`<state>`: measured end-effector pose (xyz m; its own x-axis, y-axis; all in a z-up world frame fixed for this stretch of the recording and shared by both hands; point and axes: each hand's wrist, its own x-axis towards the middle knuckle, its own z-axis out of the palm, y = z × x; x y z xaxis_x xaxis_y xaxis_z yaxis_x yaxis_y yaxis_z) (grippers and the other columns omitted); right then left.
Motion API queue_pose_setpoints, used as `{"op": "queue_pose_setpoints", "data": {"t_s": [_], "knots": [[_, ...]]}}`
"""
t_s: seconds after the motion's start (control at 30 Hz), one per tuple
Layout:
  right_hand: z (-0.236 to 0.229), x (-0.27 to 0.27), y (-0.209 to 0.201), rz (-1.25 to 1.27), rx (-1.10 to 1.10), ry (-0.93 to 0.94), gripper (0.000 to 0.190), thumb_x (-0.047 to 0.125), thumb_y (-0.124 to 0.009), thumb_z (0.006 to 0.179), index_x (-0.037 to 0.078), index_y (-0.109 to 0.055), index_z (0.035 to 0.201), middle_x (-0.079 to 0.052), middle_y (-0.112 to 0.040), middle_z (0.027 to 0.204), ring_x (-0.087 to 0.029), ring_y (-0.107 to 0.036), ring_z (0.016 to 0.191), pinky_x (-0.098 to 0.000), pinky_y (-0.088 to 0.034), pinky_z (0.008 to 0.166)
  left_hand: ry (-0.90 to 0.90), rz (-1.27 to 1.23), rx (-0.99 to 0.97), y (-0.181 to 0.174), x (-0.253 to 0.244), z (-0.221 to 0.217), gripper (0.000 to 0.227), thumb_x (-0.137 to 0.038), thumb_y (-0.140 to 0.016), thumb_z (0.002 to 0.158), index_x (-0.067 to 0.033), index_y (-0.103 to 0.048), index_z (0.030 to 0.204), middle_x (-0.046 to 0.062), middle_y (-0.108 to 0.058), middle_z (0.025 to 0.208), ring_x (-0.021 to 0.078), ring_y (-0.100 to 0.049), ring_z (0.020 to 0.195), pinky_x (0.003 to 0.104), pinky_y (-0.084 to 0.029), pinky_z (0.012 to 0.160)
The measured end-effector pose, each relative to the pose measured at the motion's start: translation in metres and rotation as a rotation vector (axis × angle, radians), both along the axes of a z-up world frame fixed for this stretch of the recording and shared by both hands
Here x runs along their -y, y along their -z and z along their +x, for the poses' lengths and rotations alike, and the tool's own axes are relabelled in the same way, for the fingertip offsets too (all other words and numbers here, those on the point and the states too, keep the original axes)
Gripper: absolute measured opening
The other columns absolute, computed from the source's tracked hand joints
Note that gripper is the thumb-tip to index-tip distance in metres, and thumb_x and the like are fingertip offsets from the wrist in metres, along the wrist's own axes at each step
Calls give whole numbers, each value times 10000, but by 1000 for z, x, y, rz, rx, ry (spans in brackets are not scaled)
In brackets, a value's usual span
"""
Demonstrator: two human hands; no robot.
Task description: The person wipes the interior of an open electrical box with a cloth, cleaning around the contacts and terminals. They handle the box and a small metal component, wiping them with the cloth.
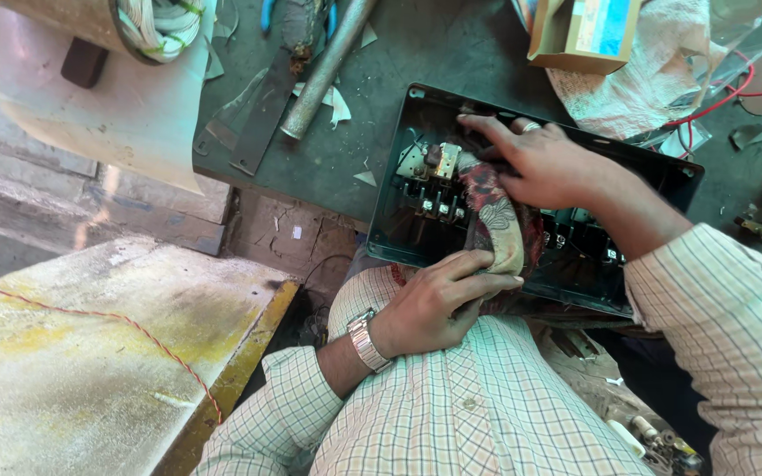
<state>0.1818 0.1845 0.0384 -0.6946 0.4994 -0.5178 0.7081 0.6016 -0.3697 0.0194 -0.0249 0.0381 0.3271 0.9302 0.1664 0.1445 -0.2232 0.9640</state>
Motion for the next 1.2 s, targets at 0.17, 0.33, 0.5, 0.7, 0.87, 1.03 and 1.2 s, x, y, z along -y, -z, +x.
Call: {"op": "queue_pose_setpoints", "data": {"t_s": [0.17,0.33,0.5,0.7,0.87,1.03,1.2], "knots": [[-6,4,4,-152,-68,74,742,213,-678,880,199,-343,1543,-213,-750,1008,-442,-713,958,-528,-544,813,7,15,1,0,-1,0,519,77,-701,832,-106,-660,1316,139,-616,1278,317,-646,1206,391,-557,1016],[-10,-1,9,-181,-134,84,766,178,-718,871,170,-373,1556,-237,-745,952,-416,-726,905,-486,-556,773,-16,39,-14,0,2,-1,536,71,-706,824,-112,-654,1326,147,-610,1297,324,-634,1240,391,-551,1038],[10,-2,-2,-200,-341,414,319,86,-762,843,65,-755,1161,-116,-801,1038,-182,-768,905,-334,-613,775,-26,7,-26,-2,3,-3,585,49,-694,855,-138,-614,1403,120,-618,1332,298,-646,1237,374,-564,1026],[-6,22,-29,158,-680,667,108,51,-757,1021,10,-742,1119,-117,-758,1010,-76,-695,832,-273,-559,784,-119,49,-14,-6,-1,-15,679,24,-674,892,-128,-481,1525,138,-505,1568,326,-604,1364,364,-556,1062],[-49,16,2,481,-598,253,233,101,-832,905,14,-719,1088,-166,-695,1070,-340,-677,991,-445,-548,872,-291,64,11,-3,-2,-27,725,51,-660,878,-112,-454,1555,198,-456,1595,365,-580,1387,398,-542,1135],[-68,10,39,322,-399,-207,726,261,-827,510,10,-662,1171,-208,-680,1155,-409,-643,1060,-502,-489,795,-381,57,26,2,-3,-41,772,93,-629,834,-115,-460,1558,179,-527,1497,383,-599,1383,406,-537,1138],[-69,-2,61,51,-222,-148,613,301,-880,614,49,-647,1122,-191,-663,1114,-401,-610,1117,-507,-474,900,-336,-71,42,8,3,-47,782,100,-620,813,-144,-481,1543,209,-511,1474,373,-646,1240,401,-563,1040]]}}
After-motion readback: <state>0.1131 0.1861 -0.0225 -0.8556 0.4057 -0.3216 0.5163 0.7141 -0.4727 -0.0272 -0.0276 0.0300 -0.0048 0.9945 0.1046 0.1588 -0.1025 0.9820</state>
